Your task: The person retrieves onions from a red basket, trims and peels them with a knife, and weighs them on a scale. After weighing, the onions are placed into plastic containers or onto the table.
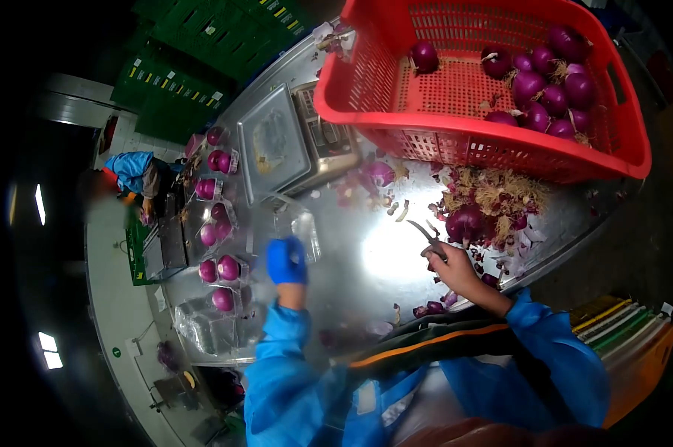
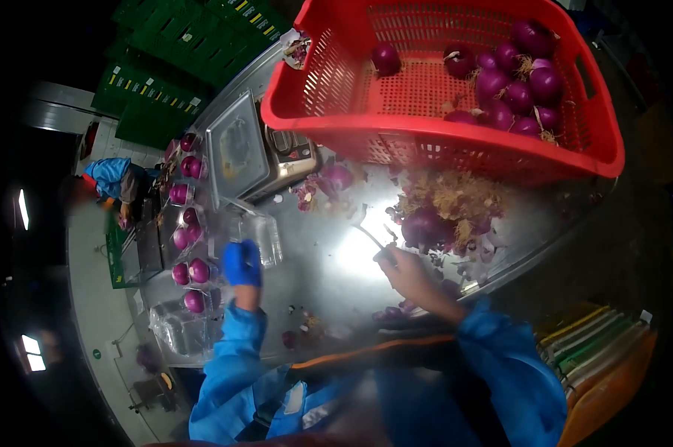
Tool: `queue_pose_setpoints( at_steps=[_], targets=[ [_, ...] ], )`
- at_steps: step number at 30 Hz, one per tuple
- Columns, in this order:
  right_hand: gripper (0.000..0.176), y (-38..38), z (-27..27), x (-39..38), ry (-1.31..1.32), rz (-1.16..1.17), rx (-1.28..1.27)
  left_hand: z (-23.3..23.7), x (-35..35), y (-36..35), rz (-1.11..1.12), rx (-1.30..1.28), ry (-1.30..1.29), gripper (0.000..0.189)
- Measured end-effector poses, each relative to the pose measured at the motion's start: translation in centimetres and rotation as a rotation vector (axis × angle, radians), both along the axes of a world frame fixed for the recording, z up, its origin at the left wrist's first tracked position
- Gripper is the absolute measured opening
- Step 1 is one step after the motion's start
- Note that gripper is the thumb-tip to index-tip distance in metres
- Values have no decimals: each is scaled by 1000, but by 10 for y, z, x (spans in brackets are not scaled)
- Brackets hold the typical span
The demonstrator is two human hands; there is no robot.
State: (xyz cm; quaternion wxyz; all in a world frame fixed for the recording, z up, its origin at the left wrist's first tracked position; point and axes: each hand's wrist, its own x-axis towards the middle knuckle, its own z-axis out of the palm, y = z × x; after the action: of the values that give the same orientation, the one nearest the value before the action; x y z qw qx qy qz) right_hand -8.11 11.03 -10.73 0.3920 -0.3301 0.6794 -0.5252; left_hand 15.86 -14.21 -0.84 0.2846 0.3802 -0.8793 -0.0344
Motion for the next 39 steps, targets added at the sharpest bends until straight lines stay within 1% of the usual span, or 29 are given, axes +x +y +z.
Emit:
queue_pose_setpoints(
  at_steps=[1,2,3,4,5,7,8,9,11,12,13,14,15,16,17,18,19,20,22,23,25,28,31,33,35,36,37,38,39],
  targets=[
    [19,1,5,-6,-52,11,61,-12,-10,22,-61,26,-88,11],
    [18,3,14,-13,-104,21,122,-24,-19,42,-122,54,-176,15],
    [18,4,34,-19,-175,-8,90,-31,-31,62,-205,186,-216,23],
    [18,5,38,-26,-175,13,82,-32,-45,73,-287,318,-255,31],
    [18,7,39,-32,-178,32,77,-23,-56,76,-325,343,-205,38],
    [17,11,51,-46,-171,62,60,16,-97,80,-405,398,-106,51],
    [17,13,50,-51,-200,88,39,36,-112,66,-459,348,-79,58],
    [18,15,49,-55,-229,118,20,54,-130,48,-540,210,14,50],
    [18,22,38,-59,-283,176,-2,94,-186,10,-652,363,227,41],
    [19,23,40,-64,-317,210,2,114,-217,-7,-620,294,172,33],
    [19,25,32,-67,-255,242,0,122,-255,-18,-636,436,260,30],
    [19,26,24,-69,-194,271,-7,127,-291,-31,-646,528,203,31],
    [20,25,28,-74,-299,283,30,125,-321,-48,-624,630,86,37],
    [21,25,19,-77,-223,292,-2,110,-351,-70,-642,703,-87,45],
    [21,27,5,-78,-149,295,-31,99,-373,-80,-651,605,-291,53],
    [21,28,-4,-79,-76,295,-58,80,-394,-92,-640,670,-475,61],
    [22,29,-6,-83,-44,284,-58,68,-409,-96,-638,594,-726,66],
    [22,29,1,-91,-110,270,-78,33,-417,-117,-636,604,-919,62],
    [23,29,19,-110,-243,243,-114,-22,-425,-143,-776,498,-1337,49],
    [24,31,16,-112,-331,234,-88,-39,-423,-150,-818,484,-1498,48],
    [26,32,20,-117,-482,204,-100,-52,-417,-149,-851,484,-1697,47],
    [33,31,26,-126,-467,257,-74,-65,-408,-139,-856,439,-1808,44],
    [30,29,30,-125,-454,226,-94,-67,-412,-134,-862,414,-1800,42],
    [26,30,32,-120,-525,173,-112,-58,-421,-128,-869,412,-1752,40],
    [19,34,34,-114,-548,102,-125,-38,-435,-122,-869,442,-1597,38],
    [18,36,29,-111,-421,94,-102,-16,-444,-115,-865,481,-1473,38],
    [18,41,21,-108,-293,88,-78,8,-449,-106,-840,553,-1289,37],
    [17,45,17,-106,-162,83,-54,51,-450,-86,-800,647,-1057,48],
    [16,47,20,-107,-122,50,-77,64,-440,-84,-757,875,-633,61]
  ],
)
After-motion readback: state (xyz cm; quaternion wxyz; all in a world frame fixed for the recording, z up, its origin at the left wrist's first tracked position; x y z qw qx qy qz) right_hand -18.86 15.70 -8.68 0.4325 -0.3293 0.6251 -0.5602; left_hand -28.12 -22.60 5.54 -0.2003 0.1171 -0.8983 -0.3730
